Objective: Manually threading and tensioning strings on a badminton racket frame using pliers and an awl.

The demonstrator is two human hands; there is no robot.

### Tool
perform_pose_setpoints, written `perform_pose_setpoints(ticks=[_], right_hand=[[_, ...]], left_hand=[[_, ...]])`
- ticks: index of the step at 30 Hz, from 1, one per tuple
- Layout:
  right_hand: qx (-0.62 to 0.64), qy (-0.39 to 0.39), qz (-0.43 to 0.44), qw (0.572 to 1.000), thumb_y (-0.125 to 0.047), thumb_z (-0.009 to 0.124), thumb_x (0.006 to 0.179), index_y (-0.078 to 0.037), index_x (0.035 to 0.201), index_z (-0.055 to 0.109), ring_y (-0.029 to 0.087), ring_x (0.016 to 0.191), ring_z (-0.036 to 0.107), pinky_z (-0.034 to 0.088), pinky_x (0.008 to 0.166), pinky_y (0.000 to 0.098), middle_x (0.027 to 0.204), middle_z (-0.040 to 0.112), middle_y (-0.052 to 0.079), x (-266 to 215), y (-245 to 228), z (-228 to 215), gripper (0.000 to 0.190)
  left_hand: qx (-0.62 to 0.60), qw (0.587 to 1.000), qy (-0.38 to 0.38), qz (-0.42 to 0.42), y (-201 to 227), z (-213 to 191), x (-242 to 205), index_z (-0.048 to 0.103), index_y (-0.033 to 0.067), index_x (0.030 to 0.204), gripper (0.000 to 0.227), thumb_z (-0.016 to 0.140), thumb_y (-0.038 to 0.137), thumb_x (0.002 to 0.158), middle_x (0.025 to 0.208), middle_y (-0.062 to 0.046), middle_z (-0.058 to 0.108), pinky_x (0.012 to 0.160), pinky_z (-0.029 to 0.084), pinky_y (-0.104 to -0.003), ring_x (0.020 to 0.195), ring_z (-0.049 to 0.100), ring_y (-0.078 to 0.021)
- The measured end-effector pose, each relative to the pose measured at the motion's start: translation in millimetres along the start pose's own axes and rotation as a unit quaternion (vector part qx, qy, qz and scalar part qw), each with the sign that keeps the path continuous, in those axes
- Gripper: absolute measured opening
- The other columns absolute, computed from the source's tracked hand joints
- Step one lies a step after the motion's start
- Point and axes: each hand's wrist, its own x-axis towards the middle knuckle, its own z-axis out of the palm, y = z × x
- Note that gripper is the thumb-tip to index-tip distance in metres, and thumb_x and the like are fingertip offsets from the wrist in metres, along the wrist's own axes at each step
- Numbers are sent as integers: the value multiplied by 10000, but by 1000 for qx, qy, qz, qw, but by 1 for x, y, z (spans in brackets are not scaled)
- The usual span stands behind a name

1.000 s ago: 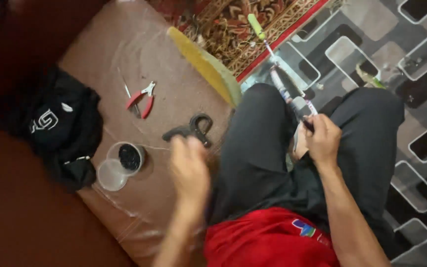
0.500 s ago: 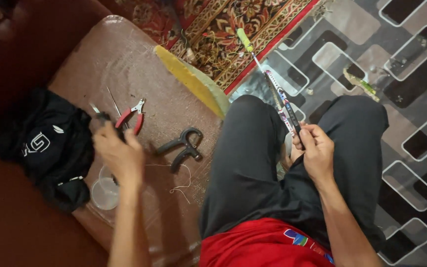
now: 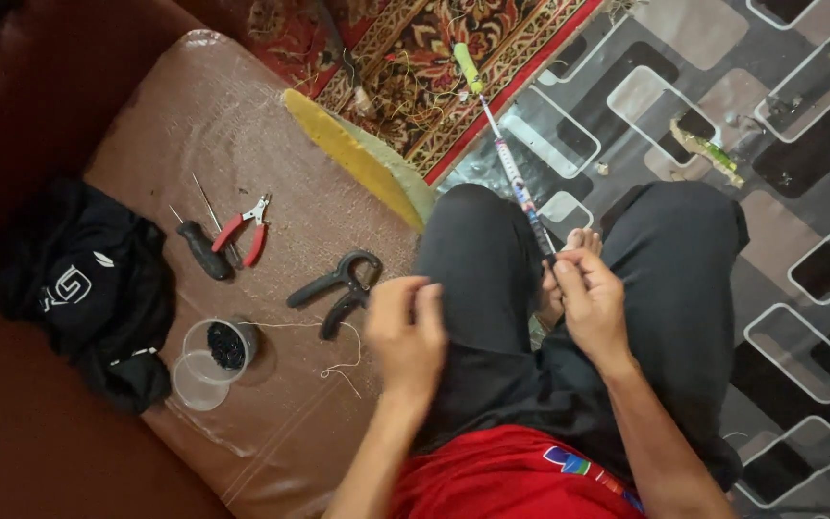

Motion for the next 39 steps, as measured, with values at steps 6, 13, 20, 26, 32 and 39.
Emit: perform_pose_setpoints(ticks=[6, 13, 20, 26, 32, 39], right_hand=[[-105, -17, -23, 994, -138, 608, 1005, -3, 1073, 683, 156, 597, 644, 534, 545, 260, 698, 702, 132, -6, -6, 9, 168], [-136, -40, -25, 990, -114, 580, 996, -25, 1014, 721, 164, 624, 659, 552, 595, 304, 696, 699, 119, -11, -25, 13, 167], [-121, -45, -40, 991, -137, 586, 1001, -13, 1031, 700, 163, 627, 655, 548, 600, 308, 704, 701, 113, -8, -22, 12, 171], [-115, -48, -34, 992, -123, 578, 1000, -10, 1000, 687, 190, 624, 657, 544, 632, 334, 686, 694, 114, -8, -21, 11, 157], [-166, -62, -55, 983, -179, 591, 985, -82, 963, 714, 217, 607, 664, 530, 602, 364, 655, 701, 85, -9, -82, 21, 158], [-185, -59, -67, 979, -192, 590, 982, -102, 934, 709, 237, 580, 637, 514, 586, 369, 608, 675, 80, -9, -73, 16, 157]], left_hand=[[-181, 977, -110, 40, 55, 56, -2, 719, 92, 914, 138, 804, 136, 814, 819, -45, 695, 542, 539, -285, 640, 679, -208], [-195, 961, -161, -113, 60, 77, -2, 733, 117, 770, 112, 801, 199, 805, 673, -38, 682, 524, 531, -309, 602, 690, -197], [-197, 948, -209, -138, 71, 72, 5, 735, 78, 814, 198, 608, 152, 946, 550, -100, 637, 523, 517, -368, 546, 671, -271], [-169, 924, -250, -233, 75, 67, 9, 770, 130, 837, 111, 665, 164, 853, 556, -43, 675, 532, 509, -310, 537, 650, -162], [-114, 924, -259, -255, 81, 64, 17, 788, 139, 775, 112, 703, 213, 770, 567, -59, 685, 555, 516, -324, 573, 667, -187], [-102, 920, -259, -277, 86, 66, 16, 799, 111, 802, 153, 707, 221, 751, 588, -88, 696, 552, 515, -337, 595, 684, -209]])
